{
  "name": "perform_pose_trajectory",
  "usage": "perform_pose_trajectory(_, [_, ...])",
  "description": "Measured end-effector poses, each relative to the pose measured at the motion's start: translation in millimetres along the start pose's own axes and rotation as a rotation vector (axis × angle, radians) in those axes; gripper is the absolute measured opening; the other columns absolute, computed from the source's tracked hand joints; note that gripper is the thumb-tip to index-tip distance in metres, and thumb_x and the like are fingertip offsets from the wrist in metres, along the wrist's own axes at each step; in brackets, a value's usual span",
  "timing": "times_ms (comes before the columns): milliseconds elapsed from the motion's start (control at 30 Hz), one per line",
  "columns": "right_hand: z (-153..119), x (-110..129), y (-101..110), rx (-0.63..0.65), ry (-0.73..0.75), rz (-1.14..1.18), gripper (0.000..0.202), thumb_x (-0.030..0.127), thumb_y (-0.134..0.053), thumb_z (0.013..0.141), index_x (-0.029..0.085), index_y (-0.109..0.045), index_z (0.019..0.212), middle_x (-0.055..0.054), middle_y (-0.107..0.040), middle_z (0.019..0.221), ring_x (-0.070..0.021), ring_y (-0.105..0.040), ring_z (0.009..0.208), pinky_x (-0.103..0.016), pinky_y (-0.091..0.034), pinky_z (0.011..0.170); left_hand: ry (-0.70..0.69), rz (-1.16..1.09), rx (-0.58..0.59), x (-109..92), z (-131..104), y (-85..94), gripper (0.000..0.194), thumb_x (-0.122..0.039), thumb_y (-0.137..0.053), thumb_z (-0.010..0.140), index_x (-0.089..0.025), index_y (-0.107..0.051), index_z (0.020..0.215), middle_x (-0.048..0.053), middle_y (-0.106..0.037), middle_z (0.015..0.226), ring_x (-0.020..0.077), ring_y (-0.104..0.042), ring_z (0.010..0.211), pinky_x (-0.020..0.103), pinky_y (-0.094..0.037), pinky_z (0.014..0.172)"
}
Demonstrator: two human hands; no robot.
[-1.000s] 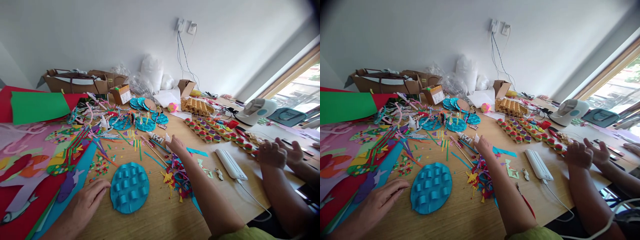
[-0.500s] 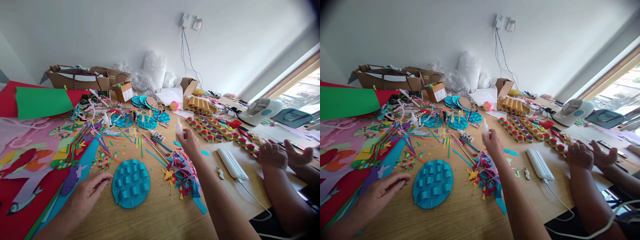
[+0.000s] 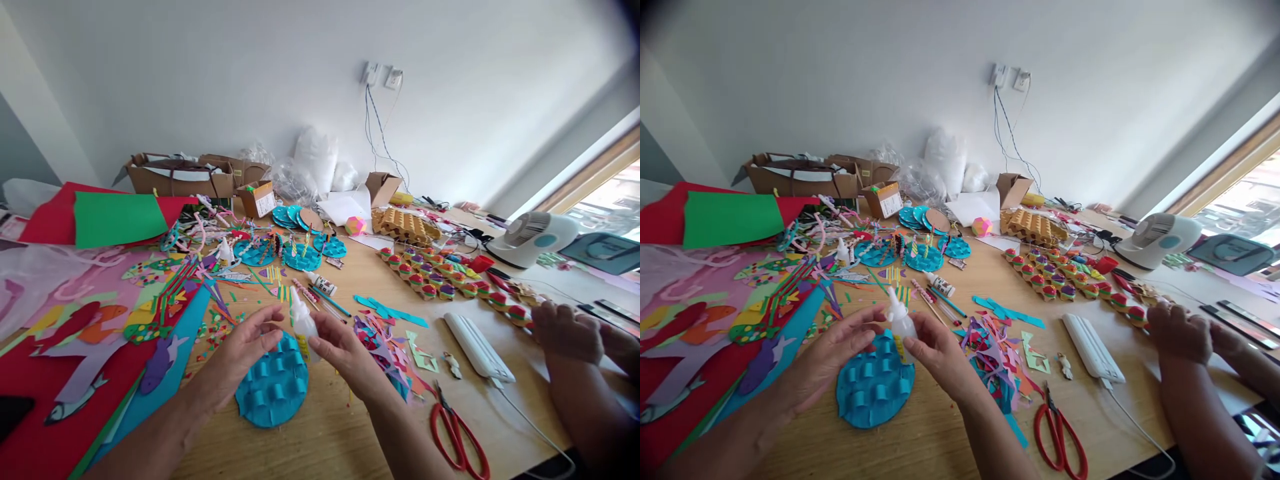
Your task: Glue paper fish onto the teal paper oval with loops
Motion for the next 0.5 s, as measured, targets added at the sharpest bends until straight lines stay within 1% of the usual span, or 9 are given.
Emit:
perform_pose_trajectory(67, [-2.2,-2.9,-5.2,0.029,0.001,-0.007,0.034,0.039,-0.061,0.076,0.021,-0.057,0.104,-0.002,-0.061,0.094,-0.0156,-0.055,0.086,-0.026,-0.042,0.073,0.002,-0.031,0.056,5.5,3.0,-6.2,0.043,-0.038,-0.064,0.074,-0.023,-0.058,0.114,0.005,-0.061,0.11,0.0219,-0.054,0.1,0.027,-0.044,0.076])
perform_pose_trajectory(133, [-4.2,-6.0,-7.9,0.038,0.007,-0.007,0.033,0.038,-0.061,0.077,0.02,-0.058,0.104,-0.002,-0.061,0.093,-0.0163,-0.054,0.088,-0.026,-0.041,0.075,-0.01,-0.064,0.079,10.0,4.7,-8.9,0.038,-0.036,-0.064,0.075,-0.023,-0.06,0.111,0.004,-0.063,0.105,0.0212,-0.054,0.097,0.026,-0.043,0.074])
perform_pose_trajectory(300, [-6.2,-15.1,-11.6,0.041,-0.01,0.047,0.032,0.038,-0.059,0.079,0.021,-0.059,0.106,-0.002,-0.061,0.095,-0.0176,-0.053,0.093,-0.028,-0.04,0.08,0.011,-0.135,0.06,17.1,4.5,-9.5,0.032,-0.034,-0.069,0.07,-0.021,-0.064,0.099,0.003,-0.065,0.094,0.0192,-0.054,0.09,0.024,-0.042,0.072])
perform_pose_trajectory(400, [-6.1,-19.5,-14.8,0.029,-0.025,0.079,0.031,0.039,-0.06,0.078,0.021,-0.06,0.104,-0.001,-0.061,0.09,-0.0154,-0.054,0.086,-0.026,-0.04,0.076,0.039,-0.201,0.048,19.0,3.9,-10.0,0.027,-0.03,-0.073,0.067,-0.02,-0.066,0.091,0.001,-0.064,0.087,0.0164,-0.055,0.084,0.023,-0.042,0.071])
perform_pose_trajectory(500, [-6.5,-23.4,-16.1,-0.035,-0.027,0.121,0.03,0.041,-0.058,0.079,0.024,-0.06,0.103,0.0,-0.06,0.088,-0.0138,-0.054,0.081,-0.024,-0.041,0.072,0.074,-0.319,0.009,18.7,5.6,-7.5,0.027,-0.029,-0.075,0.065,-0.019,-0.065,0.089,0.001,-0.064,0.086,0.0147,-0.056,0.079,0.022,-0.044,0.068])
Point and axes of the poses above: each hand's wrist, its own z-axis towards the middle knuckle, its own y-axis out of the back of the hand, x = y × z, the point moved 3 cm from there along z, towards the middle knuckle
